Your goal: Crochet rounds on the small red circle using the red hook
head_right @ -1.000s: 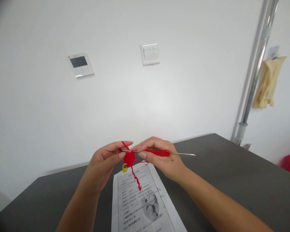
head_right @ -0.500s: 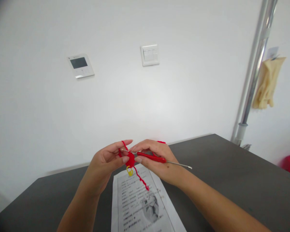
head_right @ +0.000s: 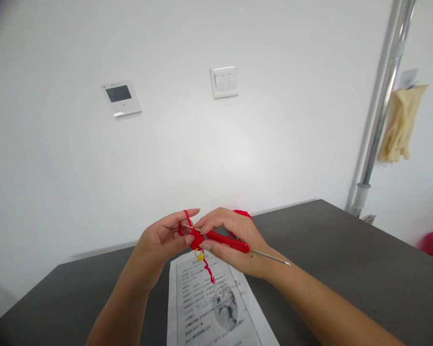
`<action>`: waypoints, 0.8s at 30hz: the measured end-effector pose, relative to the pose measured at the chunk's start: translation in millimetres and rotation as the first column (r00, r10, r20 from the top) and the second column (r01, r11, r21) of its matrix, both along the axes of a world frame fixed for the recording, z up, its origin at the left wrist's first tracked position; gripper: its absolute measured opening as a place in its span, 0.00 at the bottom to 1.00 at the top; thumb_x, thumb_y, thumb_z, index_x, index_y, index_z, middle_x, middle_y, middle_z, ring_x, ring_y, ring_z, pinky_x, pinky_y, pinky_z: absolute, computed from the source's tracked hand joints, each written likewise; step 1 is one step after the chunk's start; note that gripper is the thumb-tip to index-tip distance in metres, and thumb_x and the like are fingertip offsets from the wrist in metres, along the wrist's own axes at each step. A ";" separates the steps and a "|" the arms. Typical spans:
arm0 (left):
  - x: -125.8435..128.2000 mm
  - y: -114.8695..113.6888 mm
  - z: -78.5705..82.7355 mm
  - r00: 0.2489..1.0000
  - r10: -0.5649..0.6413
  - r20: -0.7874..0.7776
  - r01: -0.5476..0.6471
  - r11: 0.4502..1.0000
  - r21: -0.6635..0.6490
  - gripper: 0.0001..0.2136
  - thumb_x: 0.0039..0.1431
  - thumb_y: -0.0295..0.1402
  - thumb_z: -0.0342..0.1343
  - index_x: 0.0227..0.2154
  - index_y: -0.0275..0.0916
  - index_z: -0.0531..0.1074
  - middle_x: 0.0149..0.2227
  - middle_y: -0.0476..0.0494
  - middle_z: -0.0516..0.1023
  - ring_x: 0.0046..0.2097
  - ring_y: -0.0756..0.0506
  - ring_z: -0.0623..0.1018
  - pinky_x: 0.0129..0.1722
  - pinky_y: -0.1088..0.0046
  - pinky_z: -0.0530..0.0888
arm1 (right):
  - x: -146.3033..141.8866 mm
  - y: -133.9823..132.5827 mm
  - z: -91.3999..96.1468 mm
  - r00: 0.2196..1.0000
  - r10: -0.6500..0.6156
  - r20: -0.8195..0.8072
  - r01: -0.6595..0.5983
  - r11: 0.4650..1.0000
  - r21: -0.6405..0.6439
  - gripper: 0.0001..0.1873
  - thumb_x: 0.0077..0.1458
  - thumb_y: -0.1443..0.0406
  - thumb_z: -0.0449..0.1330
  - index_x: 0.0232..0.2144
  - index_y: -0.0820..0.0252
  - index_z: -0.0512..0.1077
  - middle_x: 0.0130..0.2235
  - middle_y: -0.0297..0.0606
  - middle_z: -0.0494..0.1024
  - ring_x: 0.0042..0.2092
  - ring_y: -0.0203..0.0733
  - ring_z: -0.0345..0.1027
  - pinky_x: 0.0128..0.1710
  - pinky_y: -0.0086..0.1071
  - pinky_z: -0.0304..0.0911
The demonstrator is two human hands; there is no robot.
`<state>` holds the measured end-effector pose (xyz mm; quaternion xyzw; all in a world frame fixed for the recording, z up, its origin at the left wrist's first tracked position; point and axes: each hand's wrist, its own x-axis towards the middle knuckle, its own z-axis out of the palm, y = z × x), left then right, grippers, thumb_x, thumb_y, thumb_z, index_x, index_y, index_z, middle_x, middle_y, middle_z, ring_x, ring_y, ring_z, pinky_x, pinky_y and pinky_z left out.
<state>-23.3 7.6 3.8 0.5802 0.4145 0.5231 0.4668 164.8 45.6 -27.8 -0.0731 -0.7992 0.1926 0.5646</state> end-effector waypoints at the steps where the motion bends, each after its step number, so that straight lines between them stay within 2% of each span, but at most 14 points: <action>1: -0.2 0.0 0.2 1.000 -0.008 -0.016 0.008 1.000 -0.010 0.21 0.45 0.29 0.68 0.46 0.38 0.80 0.30 0.48 0.79 0.35 0.47 0.75 0.41 0.67 0.72 | -0.2 0.3 0.3 1.000 -0.015 0.009 0.015 0.999 0.036 0.03 0.61 0.68 0.62 0.39 0.57 0.74 0.41 0.41 0.82 0.43 0.39 0.79 0.43 0.34 0.76; 5: -2.7 1.0 -1.7 0.999 -0.042 -0.033 0.041 0.999 -0.024 0.22 0.46 0.31 0.68 0.48 0.38 0.80 0.32 0.45 0.80 0.38 0.44 0.76 0.43 0.65 0.72 | -0.7 2.8 -1.2 0.997 -0.066 0.033 0.058 0.977 0.206 0.09 0.64 0.70 0.58 0.45 0.57 0.74 0.43 0.42 0.83 0.47 0.40 0.78 0.47 0.35 0.75; 8: -4.2 1.3 -3.9 0.998 -0.068 -0.014 0.068 0.998 -0.020 0.22 0.47 0.31 0.68 0.48 0.39 0.80 0.32 0.45 0.80 0.38 0.44 0.77 0.43 0.65 0.72 | -0.5 3.3 -3.0 0.998 -0.069 0.010 0.064 0.963 0.263 0.12 0.64 0.71 0.58 0.48 0.55 0.74 0.45 0.42 0.83 0.48 0.41 0.78 0.49 0.37 0.75; 15: 0.5 0.5 -1.9 0.990 -0.065 0.126 0.068 0.998 -0.017 0.20 0.44 0.29 0.70 0.43 0.38 0.82 0.30 0.47 0.79 0.34 0.48 0.76 0.38 0.70 0.73 | 1.7 -0.7 -2.2 0.992 -0.111 -0.052 0.121 0.956 0.267 0.15 0.61 0.73 0.61 0.48 0.52 0.75 0.44 0.41 0.83 0.45 0.42 0.78 0.45 0.36 0.77; 24: -1.0 3.2 -6.4 0.989 -0.049 0.139 0.046 0.999 0.024 0.19 0.47 0.33 0.70 0.44 0.39 0.81 0.31 0.47 0.78 0.35 0.47 0.76 0.39 0.68 0.74 | 0.9 -1.9 -1.2 0.989 -0.120 -0.083 0.137 0.961 0.240 0.12 0.62 0.71 0.61 0.46 0.51 0.75 0.40 0.40 0.83 0.43 0.42 0.79 0.42 0.36 0.77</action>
